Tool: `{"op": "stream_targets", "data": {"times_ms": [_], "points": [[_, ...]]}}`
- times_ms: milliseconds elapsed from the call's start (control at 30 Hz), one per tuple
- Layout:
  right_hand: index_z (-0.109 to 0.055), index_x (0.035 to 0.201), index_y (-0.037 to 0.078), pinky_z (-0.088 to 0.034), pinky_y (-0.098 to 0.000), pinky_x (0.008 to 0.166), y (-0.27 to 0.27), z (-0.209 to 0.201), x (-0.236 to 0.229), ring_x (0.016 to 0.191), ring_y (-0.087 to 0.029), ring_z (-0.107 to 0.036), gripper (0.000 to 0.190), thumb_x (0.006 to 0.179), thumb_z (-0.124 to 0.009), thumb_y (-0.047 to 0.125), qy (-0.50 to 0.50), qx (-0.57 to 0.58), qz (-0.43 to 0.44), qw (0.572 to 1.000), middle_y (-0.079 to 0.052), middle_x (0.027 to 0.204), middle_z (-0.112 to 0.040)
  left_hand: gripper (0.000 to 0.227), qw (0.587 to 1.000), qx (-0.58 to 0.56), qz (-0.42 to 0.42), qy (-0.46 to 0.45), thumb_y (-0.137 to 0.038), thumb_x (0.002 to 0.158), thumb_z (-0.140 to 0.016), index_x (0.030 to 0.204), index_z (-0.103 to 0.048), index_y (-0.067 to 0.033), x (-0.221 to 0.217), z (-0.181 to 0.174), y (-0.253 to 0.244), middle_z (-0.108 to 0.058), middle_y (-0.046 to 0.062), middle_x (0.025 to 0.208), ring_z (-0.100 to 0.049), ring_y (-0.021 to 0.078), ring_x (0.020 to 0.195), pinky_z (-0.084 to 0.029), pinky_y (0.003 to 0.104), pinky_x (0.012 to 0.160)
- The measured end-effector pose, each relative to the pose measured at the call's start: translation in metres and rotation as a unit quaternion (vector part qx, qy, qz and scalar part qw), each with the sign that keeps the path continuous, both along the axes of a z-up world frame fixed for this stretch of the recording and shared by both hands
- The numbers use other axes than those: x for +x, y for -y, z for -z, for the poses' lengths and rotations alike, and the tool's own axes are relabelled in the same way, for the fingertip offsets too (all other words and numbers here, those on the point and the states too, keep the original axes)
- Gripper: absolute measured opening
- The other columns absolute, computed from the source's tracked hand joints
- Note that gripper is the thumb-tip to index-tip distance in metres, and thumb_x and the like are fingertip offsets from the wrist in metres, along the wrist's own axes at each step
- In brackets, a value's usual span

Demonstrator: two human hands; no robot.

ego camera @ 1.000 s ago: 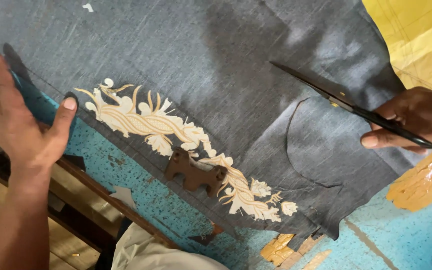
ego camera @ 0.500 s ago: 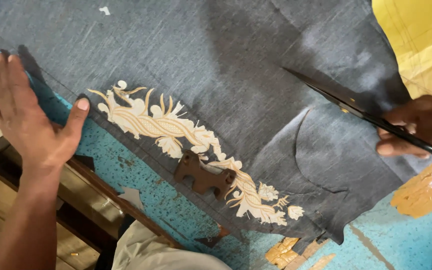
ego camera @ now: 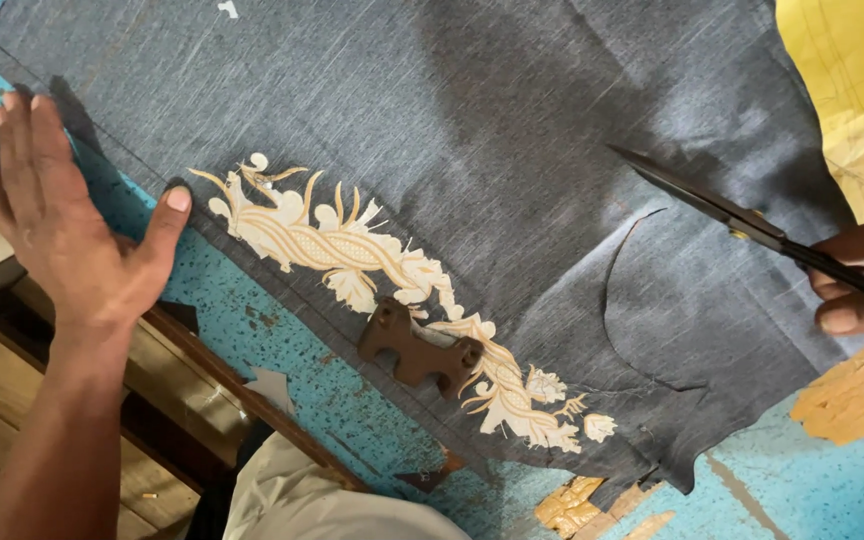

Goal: The person uses shears to cut a piece of gray fabric with a floral pattern on a blue speckled table. They then use a yellow ruler and an orange marker to draw a straight line on the fabric.

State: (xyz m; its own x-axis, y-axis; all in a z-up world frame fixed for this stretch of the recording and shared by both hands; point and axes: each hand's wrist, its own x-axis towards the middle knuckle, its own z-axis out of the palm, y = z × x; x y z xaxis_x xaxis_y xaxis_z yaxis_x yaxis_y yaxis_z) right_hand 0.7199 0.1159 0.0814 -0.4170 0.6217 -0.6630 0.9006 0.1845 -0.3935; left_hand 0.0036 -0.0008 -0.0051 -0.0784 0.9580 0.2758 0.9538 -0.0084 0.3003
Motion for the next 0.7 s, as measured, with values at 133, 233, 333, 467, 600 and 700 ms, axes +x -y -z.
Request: {"op": "stream_targets", "data": {"times_ms": [133,233,333,467,600,700], "points": [[-0.074,0.061,-0.005,-0.044,-0.0403,0.043,-0.011,-0.012,-0.035,0.041,-0.029,-0.051,0.036,0.072,-0.104,0.012,0.119,-0.128,0.130,0.976,-0.017,0.053,-0.057,0.092,1.000,0.013,0.013,-0.010,-0.063,0.113,-0.060,0.167,-0.029,0.0038,0.000,0.000,-0.002,-0.032,0.031,0.171,-0.024,0.0426,0.160,-0.011,0.061,0.127],[-0.076,0.061,-0.008,-0.051,-0.0410,0.051,-0.013,-0.019,-0.065,0.043,-0.032,-0.059,0.032,0.072,-0.102,0.008,0.148,-0.134,0.151,0.968,-0.022,0.045,-0.063,0.090,1.000,0.012,0.019,-0.013,-0.062,0.115,-0.061,0.168,-0.027,0.0009,-0.001,0.000,0.000,-0.032,0.031,0.171,-0.025,0.0432,0.161,-0.011,0.061,0.128],[-0.080,0.057,-0.001,-0.053,-0.0350,0.056,-0.011,-0.023,-0.086,0.042,-0.026,-0.060,0.036,0.071,-0.101,0.024,0.165,-0.098,0.108,0.976,-0.019,0.036,-0.063,0.090,1.000,0.004,0.018,-0.012,-0.063,0.115,-0.062,0.169,-0.024,-0.0012,-0.001,0.001,0.000,-0.029,0.029,0.173,-0.024,0.0432,0.162,-0.010,0.062,0.130],[-0.079,0.052,0.001,-0.049,-0.0323,0.055,-0.005,-0.026,-0.101,0.042,-0.023,-0.055,0.042,0.069,-0.099,0.034,0.165,-0.054,0.102,0.979,-0.016,0.035,-0.060,0.091,1.000,0.011,0.016,-0.007,-0.062,0.113,-0.061,0.167,-0.028,0.0028,0.001,-0.001,-0.001,-0.031,0.033,0.171,-0.027,0.0473,0.160,-0.011,0.062,0.127],[-0.072,0.052,0.007,-0.040,-0.0307,0.056,-0.001,-0.011,-0.079,0.053,-0.017,-0.044,0.045,0.065,-0.099,0.041,0.109,-0.008,0.053,0.993,-0.006,0.050,-0.051,0.090,1.000,0.017,0.020,-0.016,-0.063,0.114,-0.061,0.168,-0.027,0.0007,0.000,-0.001,-0.001,-0.033,0.033,0.171,-0.028,0.0476,0.161,-0.011,0.061,0.128],[-0.073,0.054,0.012,-0.045,-0.0293,0.057,0.000,-0.014,-0.089,0.053,-0.015,-0.050,0.046,0.065,-0.095,0.051,0.164,0.012,0.031,0.986,-0.005,0.048,-0.056,0.096,0.999,0.021,0.020,-0.015,-0.063,0.112,-0.058,0.162,-0.038,0.0170,0.005,-0.007,-0.004,-0.037,0.040,0.165,-0.030,0.0508,0.155,-0.016,0.063,0.123]]}}
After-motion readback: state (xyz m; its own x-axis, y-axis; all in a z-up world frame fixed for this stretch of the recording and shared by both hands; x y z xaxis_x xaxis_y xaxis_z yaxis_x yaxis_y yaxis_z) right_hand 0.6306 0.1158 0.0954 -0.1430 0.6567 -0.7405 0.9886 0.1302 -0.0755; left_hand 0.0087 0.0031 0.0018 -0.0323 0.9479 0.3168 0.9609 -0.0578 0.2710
